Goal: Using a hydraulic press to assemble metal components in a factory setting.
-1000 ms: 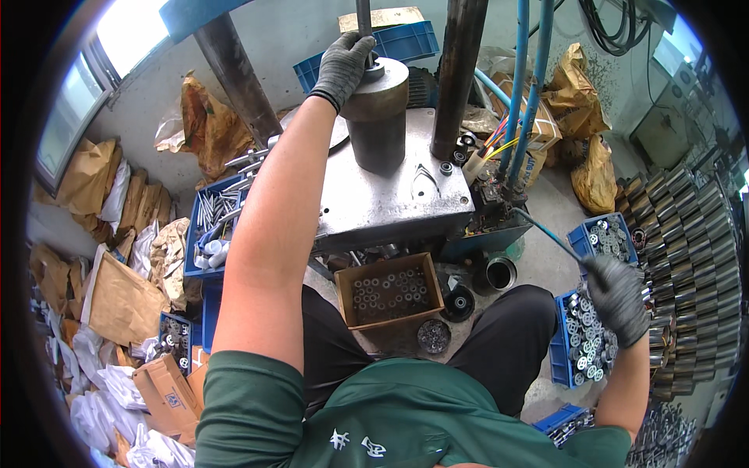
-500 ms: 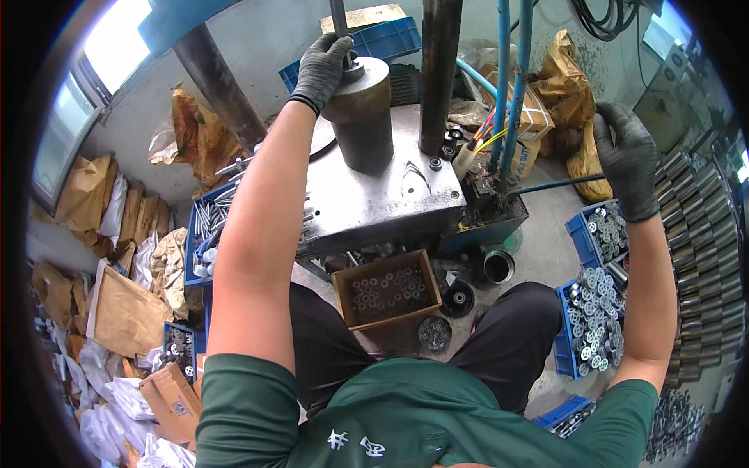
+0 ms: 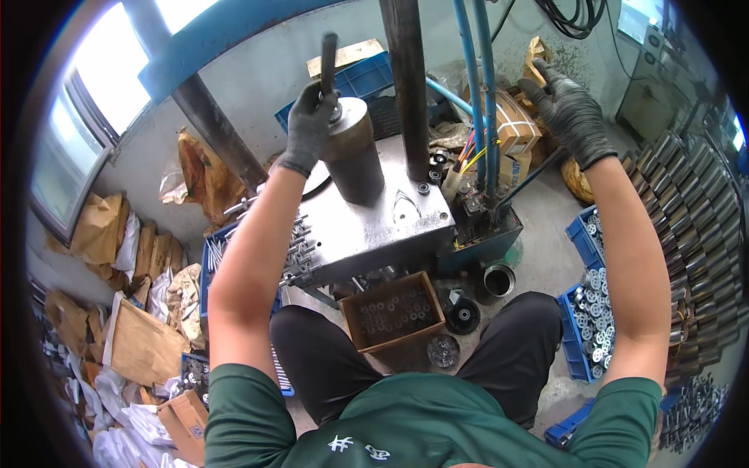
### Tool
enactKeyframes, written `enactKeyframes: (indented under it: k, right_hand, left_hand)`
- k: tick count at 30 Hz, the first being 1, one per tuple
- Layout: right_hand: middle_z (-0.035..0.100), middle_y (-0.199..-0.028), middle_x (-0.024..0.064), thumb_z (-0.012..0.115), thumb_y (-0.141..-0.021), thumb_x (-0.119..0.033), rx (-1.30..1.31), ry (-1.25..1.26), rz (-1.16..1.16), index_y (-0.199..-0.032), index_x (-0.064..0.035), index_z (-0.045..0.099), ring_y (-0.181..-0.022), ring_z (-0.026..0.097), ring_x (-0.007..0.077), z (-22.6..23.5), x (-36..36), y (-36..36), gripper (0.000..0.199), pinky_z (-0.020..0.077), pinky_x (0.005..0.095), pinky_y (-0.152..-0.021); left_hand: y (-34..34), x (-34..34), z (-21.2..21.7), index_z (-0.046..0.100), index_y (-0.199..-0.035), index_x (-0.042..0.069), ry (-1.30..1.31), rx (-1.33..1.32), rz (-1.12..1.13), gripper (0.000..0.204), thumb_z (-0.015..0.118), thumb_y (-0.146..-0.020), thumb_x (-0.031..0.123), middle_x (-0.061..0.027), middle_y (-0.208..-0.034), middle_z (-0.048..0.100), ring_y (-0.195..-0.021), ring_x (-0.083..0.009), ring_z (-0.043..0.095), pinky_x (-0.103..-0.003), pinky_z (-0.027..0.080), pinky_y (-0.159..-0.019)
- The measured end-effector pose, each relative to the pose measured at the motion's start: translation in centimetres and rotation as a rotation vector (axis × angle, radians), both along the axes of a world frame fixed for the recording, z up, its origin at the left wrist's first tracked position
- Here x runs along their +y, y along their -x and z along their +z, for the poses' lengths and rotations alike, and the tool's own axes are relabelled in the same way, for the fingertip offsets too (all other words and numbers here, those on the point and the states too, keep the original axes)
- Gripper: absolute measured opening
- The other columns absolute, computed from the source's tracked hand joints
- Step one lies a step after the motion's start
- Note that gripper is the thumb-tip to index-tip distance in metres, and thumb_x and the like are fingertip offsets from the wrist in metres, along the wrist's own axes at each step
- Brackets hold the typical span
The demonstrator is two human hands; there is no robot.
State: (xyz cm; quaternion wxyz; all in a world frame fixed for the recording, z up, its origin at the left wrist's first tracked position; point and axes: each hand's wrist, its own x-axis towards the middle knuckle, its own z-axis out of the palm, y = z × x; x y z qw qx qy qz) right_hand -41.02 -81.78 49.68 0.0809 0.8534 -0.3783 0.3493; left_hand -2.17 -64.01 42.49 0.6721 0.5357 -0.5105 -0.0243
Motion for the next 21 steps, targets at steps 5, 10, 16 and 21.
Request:
enactKeyframes:
  k: [5,10,16,21]
  right_hand:
    - [0.072,-0.110,0.0198,0.051,-0.093,-0.069,0.064,-0.032,0.004,-0.127,-0.0101,0.067,-0.106,0.068,0.0345,0.4,0.6,0.0,0.070,0.0532,0.0453,-0.093]
    - [0.073,-0.102,0.0199,0.054,-0.094,-0.065,0.071,-0.126,0.025,-0.117,-0.0069,0.071,-0.100,0.070,0.0357,0.4,1.3,0.2,0.065,0.0545,0.0447,-0.090]
    - [0.073,-0.100,0.0213,0.061,-0.093,-0.048,0.048,-0.075,-0.005,-0.115,-0.0057,0.071,-0.097,0.071,0.0341,-0.7,1.0,1.8,0.049,0.0552,0.0430,-0.088]
    - [0.073,-0.099,0.0203,0.064,-0.093,-0.042,0.030,-0.123,0.034,-0.113,-0.0054,0.072,-0.094,0.071,0.0343,-0.9,1.8,1.9,0.042,0.0552,0.0432,-0.086]
  left_hand:
    - [8.5,4.5,-3.1,0.060,-0.122,0.005,0.172,-0.313,0.164,0.029,0.066,-0.097,0.018,-0.0082,-0.113,0.067,-0.102,-0.0174,0.062,-0.031,0.050,-0.090]
    - [16.2,8.6,-10.7,0.062,-0.111,0.007,-0.022,0.519,-0.196,0.045,0.060,-0.099,0.051,0.0006,-0.074,0.057,-0.062,-0.0098,0.056,-0.024,0.044,-0.050]
    - [18.8,10.0,-17.9,0.058,-0.092,0.008,-0.429,1.255,-0.083,0.045,0.052,-0.102,0.052,0.0028,-0.061,0.048,-0.051,-0.0130,0.051,-0.034,0.055,-0.052]
    - [16.0,9.5,-21.4,0.059,-0.087,0.008,-0.498,1.453,-0.121,0.027,0.046,-0.101,0.028,0.0039,-0.059,0.048,-0.050,-0.0113,0.049,-0.042,0.057,-0.057]
